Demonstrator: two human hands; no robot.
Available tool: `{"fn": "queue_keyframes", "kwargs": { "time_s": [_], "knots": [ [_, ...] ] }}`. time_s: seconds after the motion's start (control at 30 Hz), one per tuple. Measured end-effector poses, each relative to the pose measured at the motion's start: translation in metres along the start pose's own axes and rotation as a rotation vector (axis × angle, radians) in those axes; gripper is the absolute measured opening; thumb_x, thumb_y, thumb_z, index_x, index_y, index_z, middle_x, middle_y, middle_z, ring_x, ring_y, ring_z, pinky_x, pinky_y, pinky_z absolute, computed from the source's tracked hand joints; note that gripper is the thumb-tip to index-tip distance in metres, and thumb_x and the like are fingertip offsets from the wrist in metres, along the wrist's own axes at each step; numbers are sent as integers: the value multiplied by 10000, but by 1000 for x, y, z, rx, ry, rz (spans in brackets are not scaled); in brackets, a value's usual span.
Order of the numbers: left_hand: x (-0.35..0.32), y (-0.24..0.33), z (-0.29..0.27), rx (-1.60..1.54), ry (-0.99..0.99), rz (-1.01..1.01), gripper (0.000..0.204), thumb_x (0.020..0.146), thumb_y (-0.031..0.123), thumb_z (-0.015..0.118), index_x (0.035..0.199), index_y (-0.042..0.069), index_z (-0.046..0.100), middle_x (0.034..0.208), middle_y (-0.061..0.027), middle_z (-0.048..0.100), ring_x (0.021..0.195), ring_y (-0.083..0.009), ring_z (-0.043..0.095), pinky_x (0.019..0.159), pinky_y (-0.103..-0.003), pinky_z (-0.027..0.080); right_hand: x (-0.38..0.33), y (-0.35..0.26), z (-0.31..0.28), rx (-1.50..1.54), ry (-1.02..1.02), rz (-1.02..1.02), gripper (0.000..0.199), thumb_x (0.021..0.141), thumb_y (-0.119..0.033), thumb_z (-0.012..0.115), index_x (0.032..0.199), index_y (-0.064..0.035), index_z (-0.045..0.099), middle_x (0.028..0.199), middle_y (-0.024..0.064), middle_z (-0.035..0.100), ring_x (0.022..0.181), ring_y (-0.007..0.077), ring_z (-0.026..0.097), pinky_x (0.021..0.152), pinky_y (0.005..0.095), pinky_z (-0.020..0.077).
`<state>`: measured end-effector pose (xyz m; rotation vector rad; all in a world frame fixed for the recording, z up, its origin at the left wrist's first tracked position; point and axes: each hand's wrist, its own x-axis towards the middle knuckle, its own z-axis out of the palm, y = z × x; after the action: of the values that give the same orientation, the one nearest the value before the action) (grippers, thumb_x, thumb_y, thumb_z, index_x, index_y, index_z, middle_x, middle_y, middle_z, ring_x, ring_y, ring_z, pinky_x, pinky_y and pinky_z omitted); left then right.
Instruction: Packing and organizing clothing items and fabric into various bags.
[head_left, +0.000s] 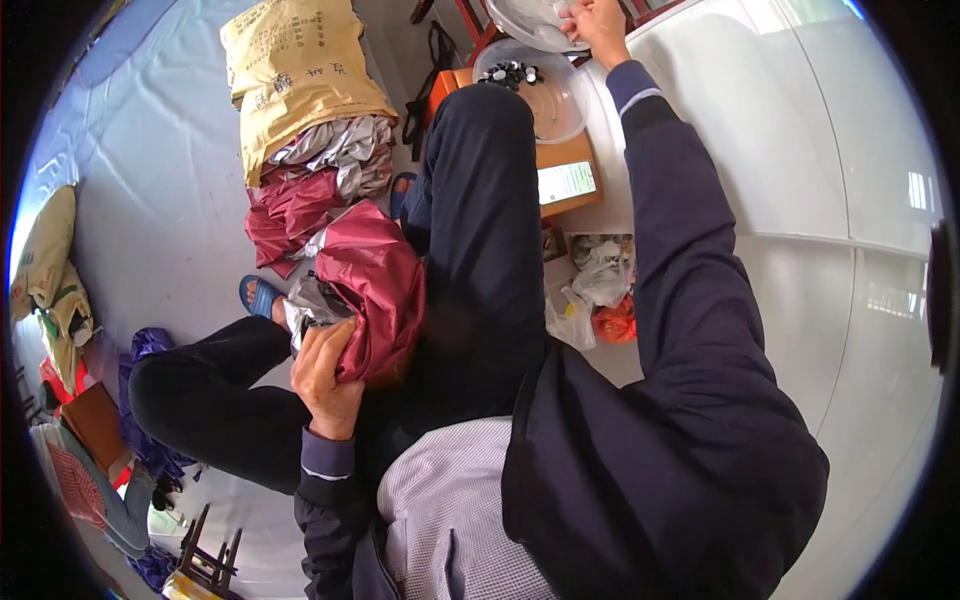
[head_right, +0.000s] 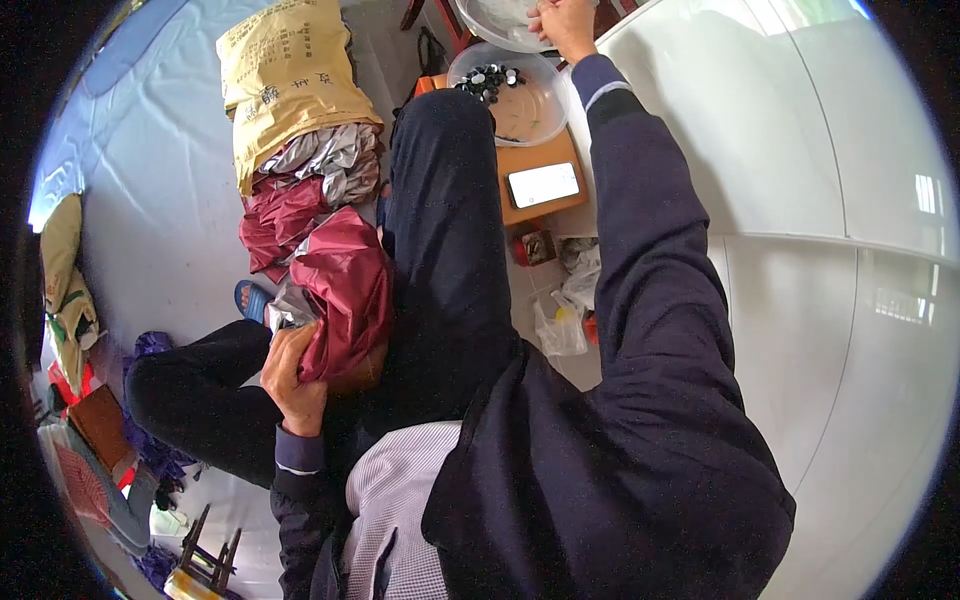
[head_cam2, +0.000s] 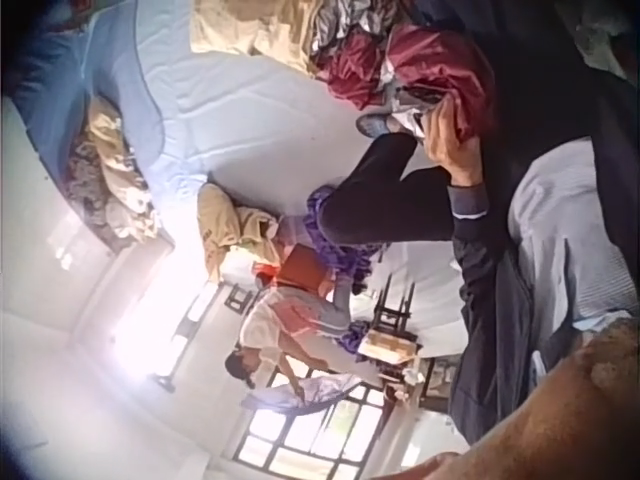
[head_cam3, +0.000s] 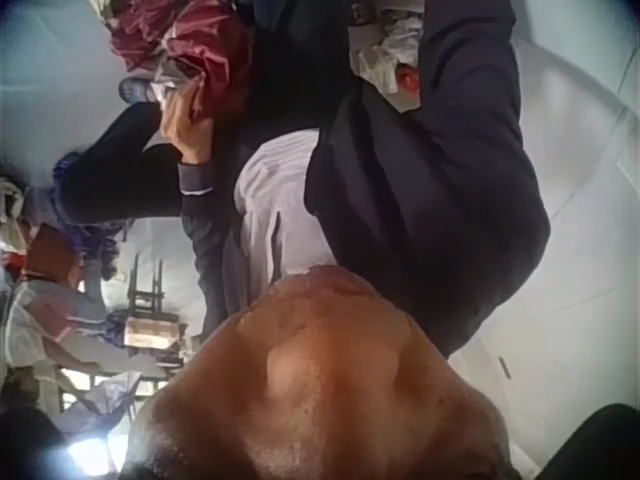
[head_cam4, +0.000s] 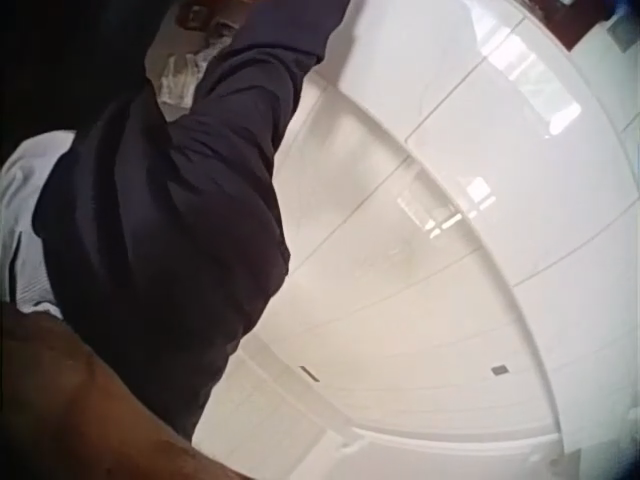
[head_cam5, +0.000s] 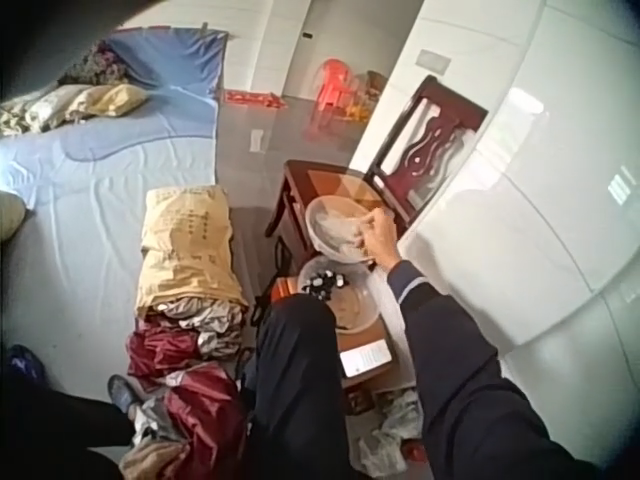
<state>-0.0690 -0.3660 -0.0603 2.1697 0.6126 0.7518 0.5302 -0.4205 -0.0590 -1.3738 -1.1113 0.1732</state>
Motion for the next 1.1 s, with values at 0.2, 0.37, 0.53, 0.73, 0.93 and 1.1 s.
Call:
{"fn": "queue_keyframes", "kwargs": {
  "time_s": [0.2,0.37,0.53,0.73,0.93,1.1],
  "knots": [
    [-5,0,-2,-7,14,-11,460,582,-126,621,1018,-10,708,944,-162,717,893,-336,694,835,-372,541,-90,-77,29,-347,234,324,187,965,29,526,1146,45,568,811,144,700,591,138,642,484,269,504],
    [-4,-2,0,-25,15,-6,465,589,-140,612,1026,-15,707,941,-163,716,902,-337,697,839,-372,543,-260,-56,22,-827,117,358,575,935,10,513,1486,-150,483,685,75,618,584,154,587,558,323,492],
    [-7,-3,-2,-8,16,2,324,671,-101,649,984,-40,705,888,-176,704,836,-309,697,806,-352,543,-357,-52,47,-1167,-172,549,750,910,-12,541,1576,-259,299,792,220,661,720,400,652,661,500,500],
    [-7,-3,-1,-39,-12,-12,443,592,-137,622,1013,-26,703,939,-164,718,904,-333,700,842,-375,547,-371,-41,47,-1125,-184,623,735,930,-23,527,1576,-286,298,827,205,678,770,390,670,692,508,501],
    [-8,-6,-3,-32,3,-23,453,579,-144,624,1009,-27,704,939,-167,718,897,-335,701,846,-376,548,-370,-37,50,-1132,-202,631,769,901,-12,555,1565,-319,318,824,208,660,764,390,664,712,503,510],
    [-10,-8,-2,-24,18,-23,453,582,-146,623,1011,-25,707,931,-166,718,891,-331,701,841,-376,548,-366,-35,50,-1195,-256,671,799,868,19,567,1558,-311,335,816,219,645,768,396,660,731,497,515]
  ]
}}
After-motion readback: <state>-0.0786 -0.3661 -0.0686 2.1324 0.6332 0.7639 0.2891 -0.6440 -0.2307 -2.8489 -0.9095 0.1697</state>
